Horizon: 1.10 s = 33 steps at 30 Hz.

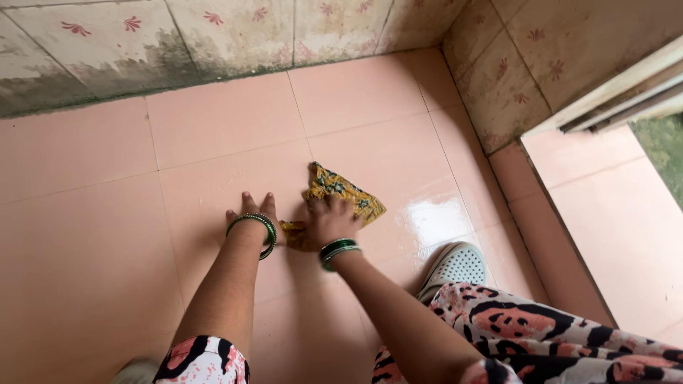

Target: The person wipes the floor and a low ledge by hand with a cloth, moving it in circular and back-and-forth motions.

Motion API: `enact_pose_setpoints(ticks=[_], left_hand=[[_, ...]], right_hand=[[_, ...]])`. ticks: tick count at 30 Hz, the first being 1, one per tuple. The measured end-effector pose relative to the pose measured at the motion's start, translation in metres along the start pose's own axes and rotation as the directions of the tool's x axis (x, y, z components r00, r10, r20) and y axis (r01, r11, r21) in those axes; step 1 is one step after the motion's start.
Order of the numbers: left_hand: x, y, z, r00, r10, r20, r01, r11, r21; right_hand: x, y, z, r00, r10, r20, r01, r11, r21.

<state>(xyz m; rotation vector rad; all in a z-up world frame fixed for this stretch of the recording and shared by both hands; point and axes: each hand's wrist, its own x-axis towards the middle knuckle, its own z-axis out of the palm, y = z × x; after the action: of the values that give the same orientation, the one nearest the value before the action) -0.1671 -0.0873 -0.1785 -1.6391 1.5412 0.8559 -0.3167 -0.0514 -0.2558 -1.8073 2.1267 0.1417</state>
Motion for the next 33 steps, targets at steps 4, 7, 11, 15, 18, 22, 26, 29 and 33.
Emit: enact_pose_setpoints(ticks=[4, 7, 11, 15, 18, 22, 26, 29, 33], left_hand=[[0.035, 0.012, 0.012, 0.992, -0.072, -0.106, 0.071, 0.997, -0.009], [0.050, 0.042, 0.021, 0.976, -0.113, -0.187, 0.104, 0.993, -0.058], [0.022, 0.087, 0.005, 0.929, 0.268, -0.255, -0.216, 0.952, 0.217], [-0.022, 0.100, -0.027, 0.990, 0.074, -0.123, -0.079, 0.996, -0.037], [-0.036, 0.104, -0.040, 0.992, 0.054, -0.116, -0.062, 0.996, -0.070], [-0.007, 0.117, -0.044, 0.994, 0.027, -0.104, -0.033, 0.998, -0.056], [0.033, 0.131, -0.034, 0.967, -0.051, -0.250, 0.043, 0.998, -0.036], [0.026, 0.132, -0.048, 0.980, -0.036, -0.196, 0.016, 0.994, -0.106], [-0.001, 0.133, -0.065, 0.998, -0.022, -0.058, 0.017, 0.995, -0.096]], right_hand=[[-0.001, 0.004, 0.001, 0.986, -0.116, 0.123, 0.135, 0.977, -0.164], [0.042, 0.043, -0.022, 0.975, 0.156, 0.156, -0.145, 0.986, -0.080], [0.053, 0.154, -0.060, 0.856, 0.508, 0.098, -0.516, 0.852, 0.093], [0.027, 0.221, -0.068, 0.611, 0.785, 0.102, -0.782, 0.577, 0.237], [0.026, 0.218, -0.048, 0.588, 0.804, 0.085, -0.798, 0.561, 0.220], [0.008, 0.141, 0.019, 0.905, 0.425, 0.023, -0.426, 0.904, 0.027], [-0.002, 0.104, 0.015, 0.992, -0.120, 0.048, 0.122, 0.991, -0.047], [0.038, 0.118, -0.014, 0.963, -0.271, 0.010, 0.271, 0.958, -0.092], [0.130, 0.132, -0.062, 0.989, -0.138, -0.051, 0.130, 0.983, -0.133]])
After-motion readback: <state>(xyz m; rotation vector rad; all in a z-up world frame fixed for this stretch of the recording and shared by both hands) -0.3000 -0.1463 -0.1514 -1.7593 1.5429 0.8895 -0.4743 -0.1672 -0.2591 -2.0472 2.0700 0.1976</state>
